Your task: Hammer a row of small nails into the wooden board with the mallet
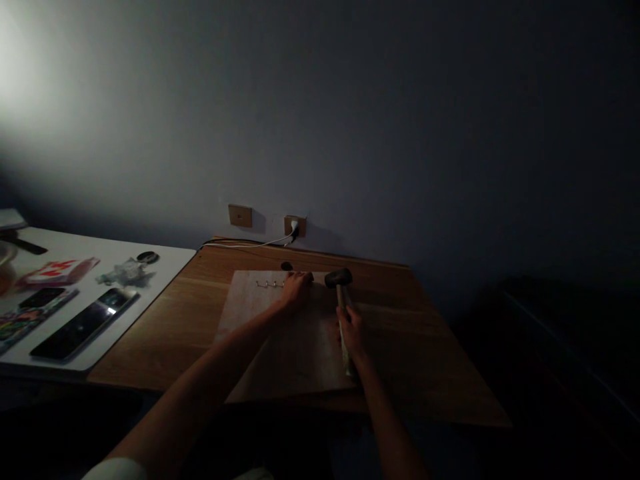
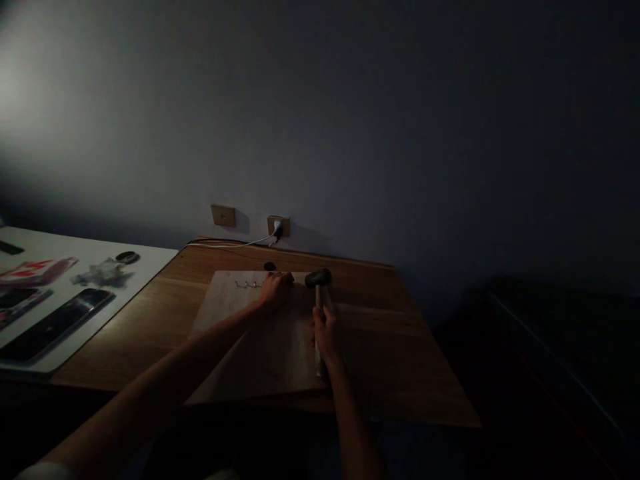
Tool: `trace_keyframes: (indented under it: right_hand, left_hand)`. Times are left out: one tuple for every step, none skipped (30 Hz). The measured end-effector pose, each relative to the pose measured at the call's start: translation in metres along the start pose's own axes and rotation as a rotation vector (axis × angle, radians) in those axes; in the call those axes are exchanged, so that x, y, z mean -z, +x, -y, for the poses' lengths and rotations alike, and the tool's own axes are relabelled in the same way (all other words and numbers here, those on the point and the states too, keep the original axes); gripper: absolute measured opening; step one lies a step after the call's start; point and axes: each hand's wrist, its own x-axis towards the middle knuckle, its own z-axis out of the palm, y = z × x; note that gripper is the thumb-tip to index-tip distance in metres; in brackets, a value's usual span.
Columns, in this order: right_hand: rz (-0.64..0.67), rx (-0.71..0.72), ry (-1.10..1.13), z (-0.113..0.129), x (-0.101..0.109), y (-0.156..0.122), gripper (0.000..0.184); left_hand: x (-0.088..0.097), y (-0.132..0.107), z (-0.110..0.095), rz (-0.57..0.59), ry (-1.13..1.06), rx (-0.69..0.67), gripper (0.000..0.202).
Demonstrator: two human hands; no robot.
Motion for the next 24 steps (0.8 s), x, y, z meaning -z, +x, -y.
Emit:
trace_keyframes:
  right_hand:
    - [0.000,-0.001,-0.001,0.000,0.000,0.000,0.052]
    - [-0.001,-0.003,-0.002,0.000,0.000,0.001,0.053]
    - [-0.002,-0.005,-0.005,-0.001,0.000,0.001,0.053]
    - [-0.002,-0.007,-0.007,-0.001,0.000,0.001,0.053]
    - [-0.003,-0.008,-0.010,-0.001,0.000,0.000,0.053]
    - [-0.003,-0.009,-0.012,-0.001,0.001,0.000,0.053]
    - [-0.003,-0.010,-0.014,0.000,0.001,0.000,0.053]
    - [-0.003,-0.012,-0.017,0.000,0.001,0.000,0.054]
    - [-0.004,-0.014,-0.019,0.000,0.001,0.000,0.054]
    - [-0.004,-0.016,-0.023,0.000,0.001,0.000,0.055]
    - [-0.006,-0.017,-0.027,0.000,0.000,0.000,0.056]
    - [-0.009,-0.018,-0.031,0.000,0.000,0.000,0.057]
    - [-0.014,-0.019,-0.034,0.000,0.000,0.001,0.059]
    - [-0.019,-0.020,-0.038,0.000,-0.001,0.001,0.060]
    - [-0.025,-0.020,-0.042,0.000,-0.001,0.001,0.062]
    - [-0.028,-0.019,-0.047,0.000,-0.001,0.001,0.062]
    - [-0.027,-0.016,-0.053,0.000,-0.001,0.001,0.061]
    - [-0.022,-0.012,-0.060,0.001,0.000,0.000,0.059]
    - [-0.013,-0.006,-0.068,0.001,0.000,0.000,0.056]
    - [-0.004,0.001,-0.075,0.002,0.000,0.000,0.053]
    - [0.003,0.007,-0.083,0.002,0.000,-0.001,0.051]
    - [0.007,0.013,-0.091,0.003,0.000,-0.001,0.050]
    - [0.008,0.020,-0.099,0.003,0.000,-0.002,0.050]
    - [0.007,0.027,-0.107,0.003,-0.001,-0.002,0.051]
  left_hand:
    - [0.000,-0.001,0.000,-0.007,-0.019,0.010,0.023]
    - [0.001,-0.001,0.001,-0.011,-0.037,0.016,0.023]
    - [0.001,-0.001,0.001,-0.013,-0.052,0.019,0.023]
    - [0.002,-0.001,0.001,-0.013,-0.062,0.019,0.024]
    - [0.002,-0.001,0.001,-0.010,-0.070,0.015,0.024]
    - [0.002,-0.001,0.001,-0.008,-0.074,0.011,0.024]
    - [0.002,-0.001,0.000,-0.004,-0.073,0.006,0.023]
    - [0.002,0.000,0.000,0.004,-0.067,-0.001,0.023]
    - [0.002,0.000,-0.001,0.013,-0.056,-0.009,0.023]
    - [0.001,0.001,-0.001,0.022,-0.040,-0.019,0.022]
    - [0.000,0.001,-0.001,0.028,-0.022,-0.031,0.022]
    - [0.000,0.001,-0.002,0.033,-0.007,-0.044,0.022]
    - [-0.001,0.000,-0.002,0.038,0.003,-0.056,0.022]
    - [-0.001,0.000,-0.002,0.042,0.005,-0.069,0.023]
    - [-0.001,0.000,-0.002,0.042,-0.001,-0.077,0.023]
    - [-0.002,0.000,-0.002,0.040,-0.013,-0.082,0.023]
    - [-0.003,0.000,-0.001,0.035,-0.028,-0.083,0.023]
    - [-0.003,0.000,-0.001,0.030,-0.041,-0.081,0.023]
    - [-0.004,0.001,0.000,0.026,-0.052,-0.077,0.023]
    - [-0.005,0.002,0.001,0.025,-0.062,-0.071,0.023]
    - [-0.007,0.003,0.002,0.024,-0.074,-0.062,0.023]
    - [-0.008,0.004,0.003,0.023,-0.090,-0.052,0.025]
    - [-0.010,0.005,0.004,0.017,-0.109,-0.036,0.027]
    - [-0.012,0.005,0.005,0.008,-0.128,-0.021,0.031]
